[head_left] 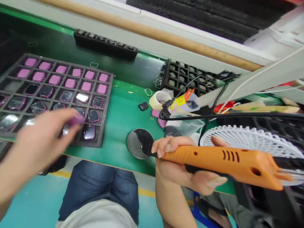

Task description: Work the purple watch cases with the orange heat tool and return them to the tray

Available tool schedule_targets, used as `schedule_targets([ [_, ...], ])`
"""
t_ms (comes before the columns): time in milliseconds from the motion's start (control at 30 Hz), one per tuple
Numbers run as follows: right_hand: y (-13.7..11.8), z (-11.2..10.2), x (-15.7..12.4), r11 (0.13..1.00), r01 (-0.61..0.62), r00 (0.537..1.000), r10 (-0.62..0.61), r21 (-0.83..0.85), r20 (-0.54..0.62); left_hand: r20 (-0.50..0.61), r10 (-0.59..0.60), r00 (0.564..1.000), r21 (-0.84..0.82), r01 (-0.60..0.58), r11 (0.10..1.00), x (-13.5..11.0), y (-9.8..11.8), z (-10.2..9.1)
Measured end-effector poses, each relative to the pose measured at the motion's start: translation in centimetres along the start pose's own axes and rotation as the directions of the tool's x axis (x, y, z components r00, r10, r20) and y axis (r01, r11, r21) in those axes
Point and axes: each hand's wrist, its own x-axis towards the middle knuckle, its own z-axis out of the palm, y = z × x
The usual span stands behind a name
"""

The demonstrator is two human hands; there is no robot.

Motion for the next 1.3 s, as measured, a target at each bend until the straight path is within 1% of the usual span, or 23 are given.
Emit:
schedule_targets([
  [33, 0.0, 0.2, 0.0, 1.0, 0.0, 1.0, 0.0, -0.007, -0.001, 0.13, 0.188, 0.973, -0.067, -0.181, 0.981, -1.6, 3.1, 1.5],
  [67, 0.0, 0.4, 0.0, 1.0, 0.003, 1.0, -0.003, -0.013, 0.0, 0.214, 0.29, 0.933, -0.14, -0.265, 0.954, -3.1, 5.7, 3.1],
  [100, 0.0, 0.6, 0.0, 1.0, 0.007, 1.0, -0.007, -0.017, 0.006, 0.278, 0.364, 0.889, -0.187, -0.322, 0.928, -4.3, 7.8, 4.6],
  [133, -0.1, 0.8, -0.1, 1.0, 0.008, 1.0, -0.008, -0.018, 0.018, 0.319, 0.41, 0.855, -0.212, -0.357, 0.91, -5.2, 9.4, 6.0],
  [200, -0.5, 1.1, -0.4, 1.0, -0.001, 0.999, 0.002, -0.013, 0.049, 0.322, 0.448, 0.834, -0.208, -0.4, 0.893, -6.6, 11.1, 8.1],
  [233, -0.6, 1.2, -0.7, 1.0, -0.025, 0.997, 0.026, -0.017, 0.067, 0.315, 0.449, 0.836, -0.195, -0.406, 0.893, -7.0, 11.5, 8.9],
  [300, -1.0, 1.3, -1.1, 0.996, -0.081, 0.993, 0.084, -0.039, 0.088, 0.297, 0.418, 0.858, -0.17, -0.383, 0.908, -7.6, 11.7, 9.7],
  [367, -1.1, 1.5, -1.6, 0.992, -0.115, 0.989, 0.12, -0.059, 0.085, 0.281, 0.369, 0.886, -0.169, -0.333, 0.928, -8.0, 11.6, 10.1],
  [467, -1.0, 2.0, -2.0, 0.993, -0.114, 0.988, 0.117, -0.04, 0.101, 0.227, 0.328, 0.917, -0.215, -0.281, 0.935, -8.5, 11.5, 10.5],
  [567, -0.7, 2.6, -2.2, 0.989, -0.147, 0.981, 0.149, -0.025, 0.123, 0.176, 0.308, 0.935, -0.262, -0.257, 0.93, -8.7, 11.5, 10.9],
  [700, -0.5, 3.0, -2.6, 0.986, -0.164, 0.978, 0.168, -0.039, 0.127, 0.156, 0.299, 0.942, -0.287, -0.246, 0.926, -8.9, 11.6, 11.2],
  [833, -0.4, 2.9, -2.9, 0.976, -0.206, 0.969, 0.213, -0.065, 0.127, 0.165, 0.301, 0.939, -0.279, -0.249, 0.928, -9.0, 11.5, 11.3],
  [1100, -0.4, 2.8, -3.3, 0.97, -0.234, 0.962, 0.241, -0.062, 0.129, 0.156, 0.301, 0.941, -0.281, -0.25, 0.927, -9.1, 11.6, 11.4],
  [1200, -0.7, 3.2, -3.1, 0.978, -0.205, 0.965, 0.21, -0.048, 0.159, 0.146, 0.3, 0.943, -0.283, -0.25, 0.926, -9.0, 11.6, 11.4],
  [1300, -1.2, 3.3, -2.9, 0.972, -0.209, 0.952, 0.227, -0.104, 0.206, 0.13, 0.293, 0.947, -0.289, -0.247, 0.925, -8.9, 11.7, 11.5],
])
